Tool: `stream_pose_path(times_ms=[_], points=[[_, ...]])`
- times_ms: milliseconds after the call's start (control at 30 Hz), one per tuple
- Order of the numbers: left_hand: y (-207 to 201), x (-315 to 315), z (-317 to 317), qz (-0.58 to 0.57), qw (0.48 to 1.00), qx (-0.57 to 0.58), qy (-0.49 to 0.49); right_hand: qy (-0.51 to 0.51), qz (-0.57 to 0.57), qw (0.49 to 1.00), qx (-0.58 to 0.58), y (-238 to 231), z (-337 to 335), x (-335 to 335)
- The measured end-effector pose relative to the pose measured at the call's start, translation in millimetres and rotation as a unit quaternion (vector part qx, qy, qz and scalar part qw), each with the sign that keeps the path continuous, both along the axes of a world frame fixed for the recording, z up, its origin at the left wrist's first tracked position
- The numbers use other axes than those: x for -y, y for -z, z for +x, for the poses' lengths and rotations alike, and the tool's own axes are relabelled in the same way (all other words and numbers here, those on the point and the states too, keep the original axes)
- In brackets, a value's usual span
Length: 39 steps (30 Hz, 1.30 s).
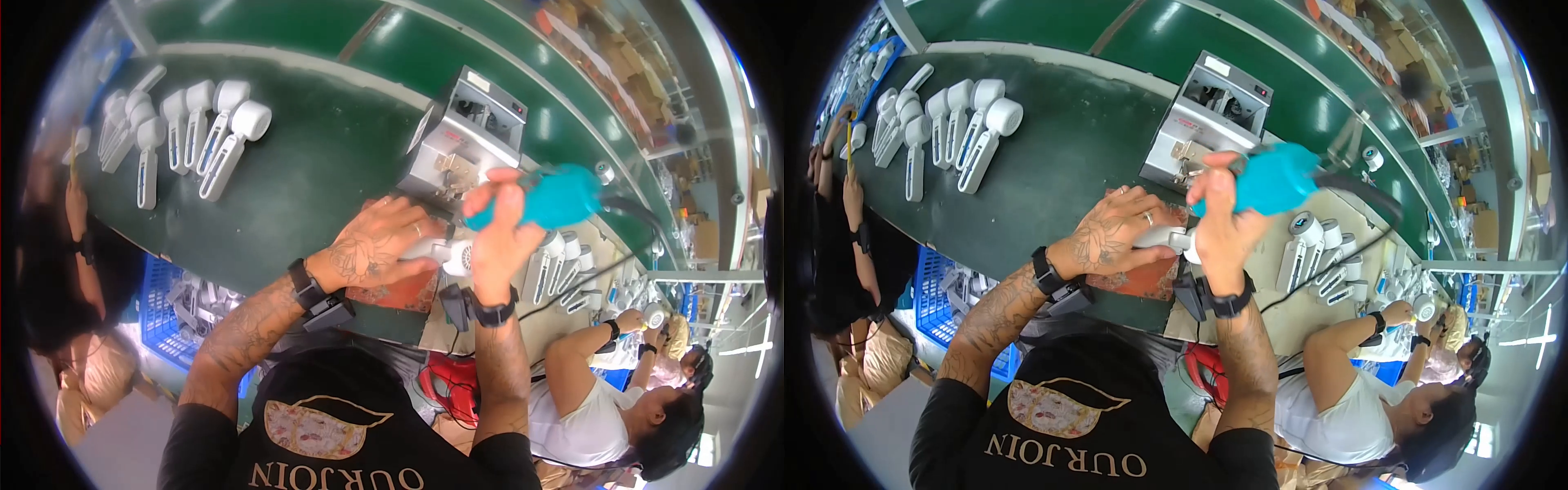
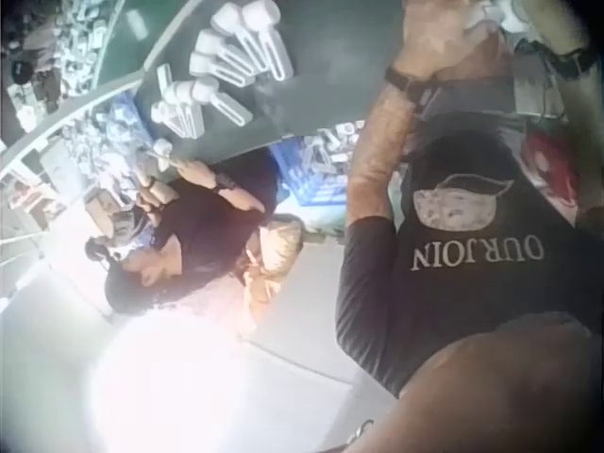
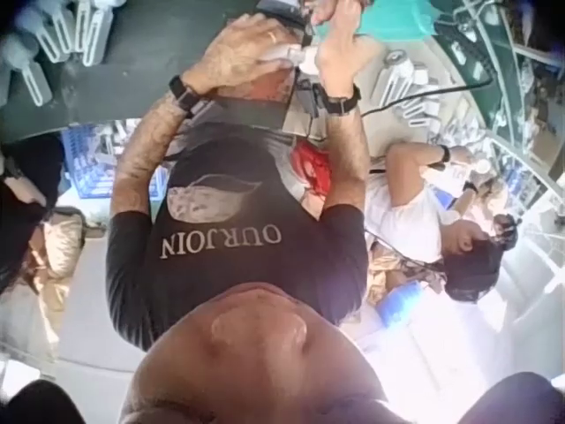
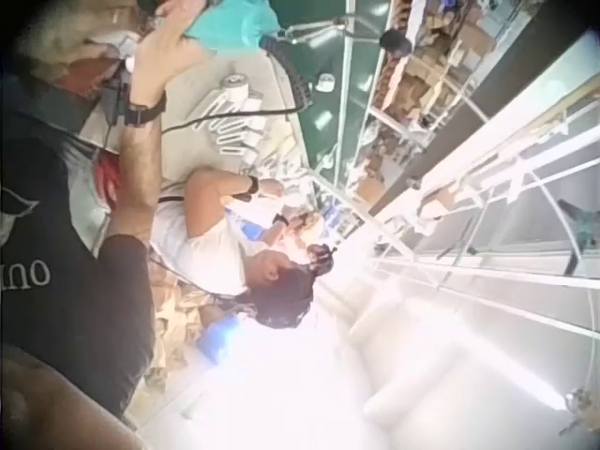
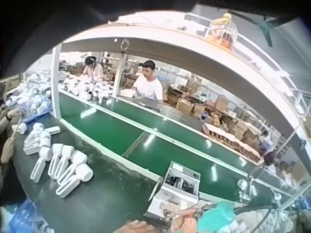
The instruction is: The person picks up a white fan component, places it on a red block, and uses a power screwdriver to drive a screw into it. They repeat this process for several components, picking each from a pile and setting the finished pieces aside on the workbench.
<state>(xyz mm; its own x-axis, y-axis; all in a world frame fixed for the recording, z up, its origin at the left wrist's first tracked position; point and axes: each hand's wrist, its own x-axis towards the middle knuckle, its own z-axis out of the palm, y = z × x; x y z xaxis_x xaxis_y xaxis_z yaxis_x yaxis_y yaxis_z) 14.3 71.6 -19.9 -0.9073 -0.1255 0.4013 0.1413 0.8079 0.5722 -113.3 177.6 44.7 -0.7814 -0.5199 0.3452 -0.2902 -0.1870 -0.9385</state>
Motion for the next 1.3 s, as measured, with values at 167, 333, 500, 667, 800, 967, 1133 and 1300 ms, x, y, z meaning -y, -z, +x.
stream_pose_path(times_ms=[167,333,500,667,800,967,1133,1300], points=[[-3.4,0.0,-1.1,0.015,1.000,0.009,0.008,-0.012,-0.045,0.998,0.029,4.0,1.2,-21.0],[-0.9,-1.0,-0.1,0.004,1.000,-0.001,-0.004,-0.008,-0.033,0.999,0.039,7.2,5.2,-22.1],[-1.9,-2.0,-0.7,0.015,1.000,0.007,0.006,-0.037,-0.034,0.998,0.032,13.6,7.5,-21.9],[0.2,-2.0,-1.8,-0.006,1.000,-0.017,0.004,-0.061,-0.059,0.996,0.029,22.4,5.5,-20.7],[-0.6,-2.2,-3.7,-0.015,0.999,-0.035,0.002,-0.072,-0.064,0.995,0.011,24.3,3.2,-21.1],[0.1,-0.1,-1.7,-0.009,0.999,-0.036,0.005,-0.035,-0.014,0.999,0.034,10.1,3.5,-17.0],[-0.6,-0.4,-0.1,0.001,1.000,-0.015,0.020,0.019,-0.020,0.999,-0.018,-17.2,-7.5,12.6],[-4.0,-0.5,3.0,0.013,0.999,-0.023,0.027,0.035,-0.039,0.995,-0.084,-3.7,-22.5,37.6]])
